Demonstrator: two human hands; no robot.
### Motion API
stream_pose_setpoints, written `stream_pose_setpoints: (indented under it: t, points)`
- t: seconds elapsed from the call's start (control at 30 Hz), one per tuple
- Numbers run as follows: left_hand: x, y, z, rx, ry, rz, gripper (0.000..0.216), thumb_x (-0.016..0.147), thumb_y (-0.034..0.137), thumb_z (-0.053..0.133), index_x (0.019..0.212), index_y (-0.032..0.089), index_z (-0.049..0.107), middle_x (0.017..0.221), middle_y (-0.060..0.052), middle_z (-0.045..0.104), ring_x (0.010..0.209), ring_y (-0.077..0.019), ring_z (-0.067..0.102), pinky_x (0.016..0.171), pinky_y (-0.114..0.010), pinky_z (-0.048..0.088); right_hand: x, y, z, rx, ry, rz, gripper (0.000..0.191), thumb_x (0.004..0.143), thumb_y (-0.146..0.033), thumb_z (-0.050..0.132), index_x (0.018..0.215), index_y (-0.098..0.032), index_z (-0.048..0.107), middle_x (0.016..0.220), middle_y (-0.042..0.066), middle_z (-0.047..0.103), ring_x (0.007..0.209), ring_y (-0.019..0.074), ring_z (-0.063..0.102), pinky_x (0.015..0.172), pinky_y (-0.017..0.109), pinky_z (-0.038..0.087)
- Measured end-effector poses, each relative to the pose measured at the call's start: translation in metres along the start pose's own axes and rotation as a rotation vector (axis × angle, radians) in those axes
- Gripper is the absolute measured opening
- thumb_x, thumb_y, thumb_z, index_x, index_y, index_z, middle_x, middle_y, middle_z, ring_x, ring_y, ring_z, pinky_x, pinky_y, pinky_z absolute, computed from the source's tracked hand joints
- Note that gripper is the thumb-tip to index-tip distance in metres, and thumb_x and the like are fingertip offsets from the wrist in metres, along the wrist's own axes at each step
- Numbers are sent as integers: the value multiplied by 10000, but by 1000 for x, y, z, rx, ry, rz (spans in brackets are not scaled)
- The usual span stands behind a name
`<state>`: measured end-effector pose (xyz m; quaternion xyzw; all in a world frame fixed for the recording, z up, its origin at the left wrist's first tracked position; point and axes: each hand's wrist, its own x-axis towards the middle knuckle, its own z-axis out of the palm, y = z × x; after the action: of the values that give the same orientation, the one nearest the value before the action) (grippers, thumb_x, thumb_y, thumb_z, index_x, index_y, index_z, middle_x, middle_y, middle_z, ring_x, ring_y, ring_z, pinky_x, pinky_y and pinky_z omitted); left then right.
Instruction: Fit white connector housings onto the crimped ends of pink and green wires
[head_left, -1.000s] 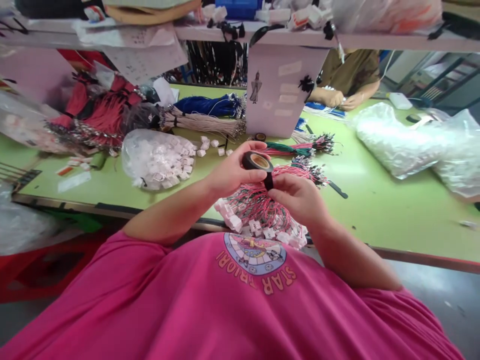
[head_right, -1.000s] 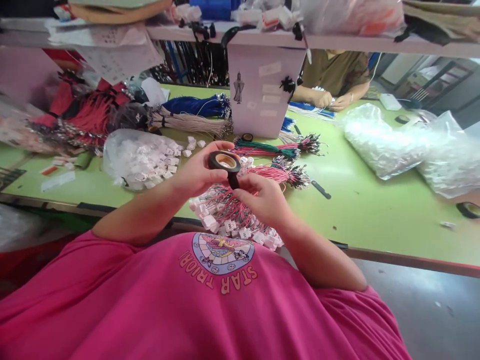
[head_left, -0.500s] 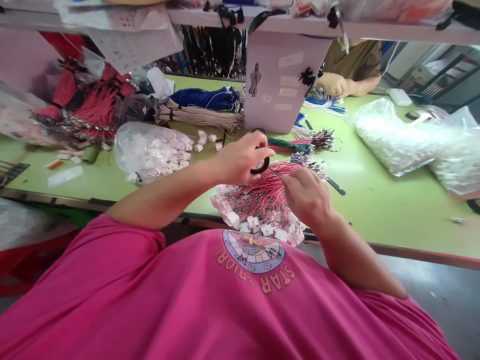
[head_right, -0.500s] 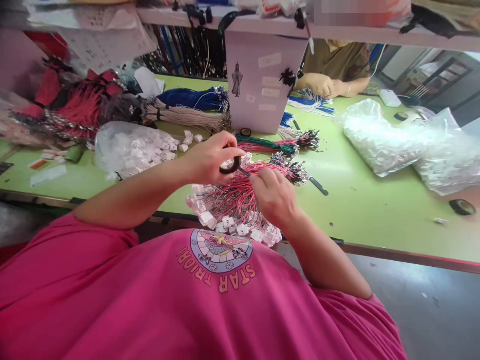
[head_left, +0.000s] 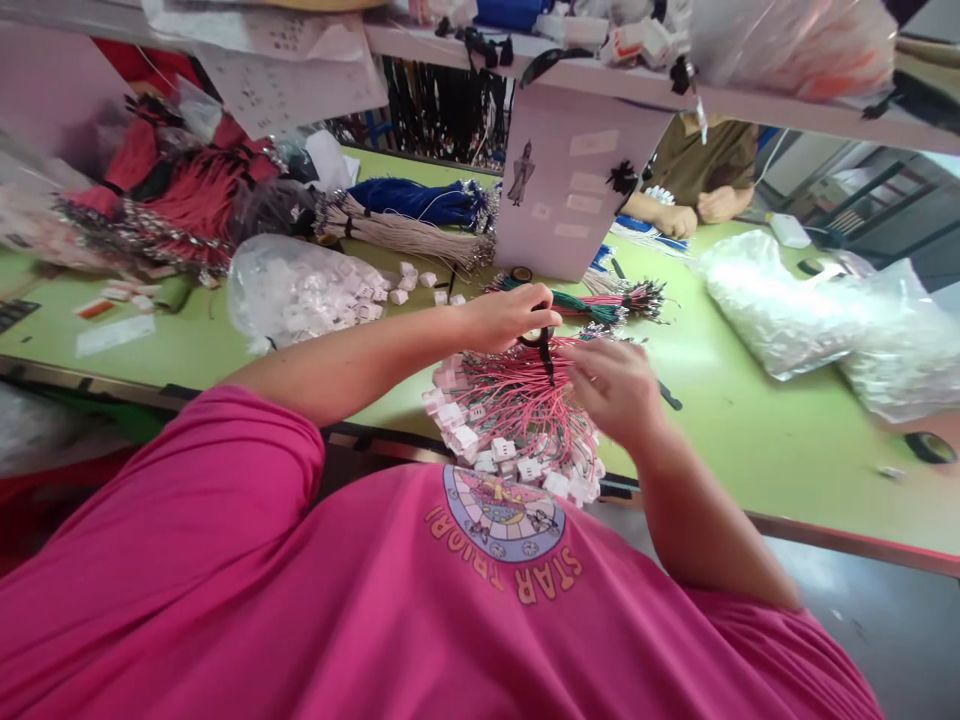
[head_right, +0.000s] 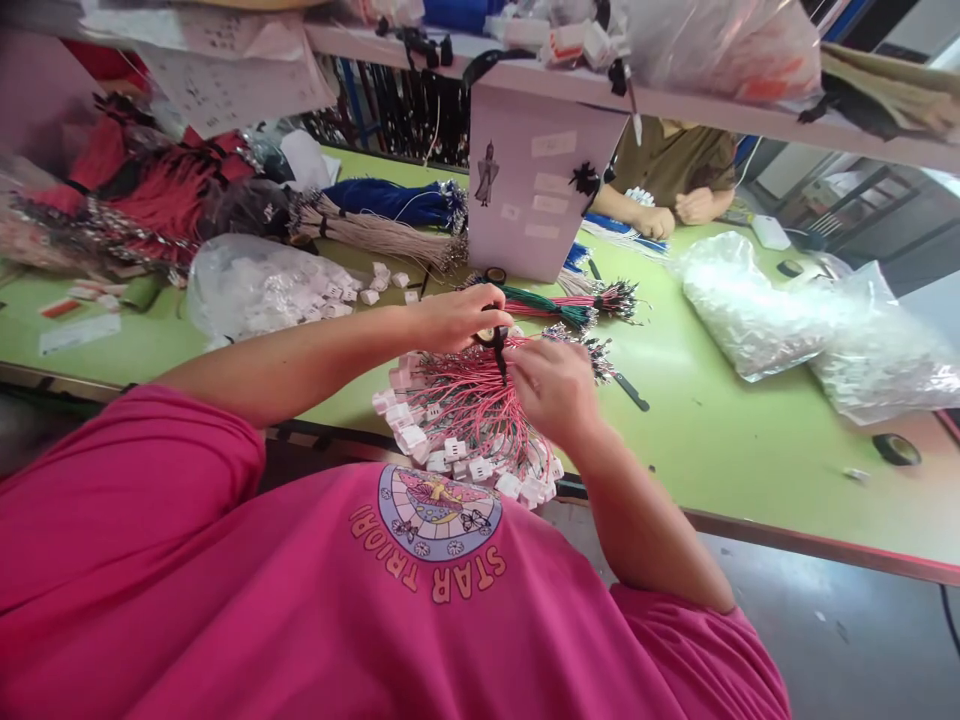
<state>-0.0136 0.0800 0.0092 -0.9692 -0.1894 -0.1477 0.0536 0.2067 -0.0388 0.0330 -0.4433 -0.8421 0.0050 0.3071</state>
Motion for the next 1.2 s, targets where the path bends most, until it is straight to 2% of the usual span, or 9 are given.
stream_pose_setpoints:
  t: [0.1,0.27,0.5,0.63,0.77,0.87,0.97,1.07,1.2]
  points:
    - [0,-3,6,-59,44,34,442,870,91,465,1272,228,588,1281,-140,507,1203,-257,521,976,-392,499,34,26,-4,307,6,137,258,844,-220,600,1056,-229,747,1040,58,750,964,217,672,911,435,504]
    - [-2,-4,9,-89,87,-79,359,947,223,446,1261,243,619,1295,-146,530,1210,-271,545,927,-389,500,73,52,13,954,-430,279,644,666,-232,763,1291,-220,605,1094,64,721,924,206,676,759,349,583]
    - [9,12,-11,51,12,-219,243,959,328,475,1041,163,634,1093,-149,627,1027,-268,605,751,-364,457,68,35,26,1109,-393,338,718,637,-160,746,1312,-199,504,750,-46,668,726,169,663,708,318,562]
    - [16,24,-22,-63,19,-441,273,882,351,597,1090,175,575,1089,-116,634,890,-224,618,680,-349,407,68,26,30,923,-252,324,639,718,-174,653,1336,-183,491,695,-36,629,683,176,637,700,349,548]
    - [23,30,-24,-315,184,-583,224,867,315,626,1049,233,524,953,-49,632,812,-171,565,686,-350,388,66,13,22,309,-69,189,628,785,-145,573,1405,-171,483,873,60,681,810,219,634,763,395,514]
    - [33,31,-22,-470,321,-702,215,857,285,644,1001,236,493,835,-14,599,793,-163,555,685,-344,387,65,2,8,-24,23,23,450,845,-160,517,1287,-211,590,1117,109,672,991,259,614,850,433,488]
    - [41,31,-21,-745,430,-716,241,839,254,656,996,210,477,875,-22,612,838,-168,604,710,-335,437,65,-1,-9,-173,73,-76,256,851,-184,523,1068,-211,656,1070,94,674,1027,271,585,912,459,462]
    - [43,38,-29,-1127,323,-655,206,947,359,521,1051,181,505,937,-67,662,886,-192,664,721,-354,511,63,6,-24,-233,243,69,117,822,-168,537,897,-196,622,894,103,656,938,259,582,879,436,463]
    - [33,59,-50,-1412,70,-528,567,1005,601,258,1049,154,604,911,-121,697,927,-223,694,735,-393,566,56,11,-33,-146,343,252,150,872,-149,464,944,-217,577,842,76,622,889,245,602,804,410,464]
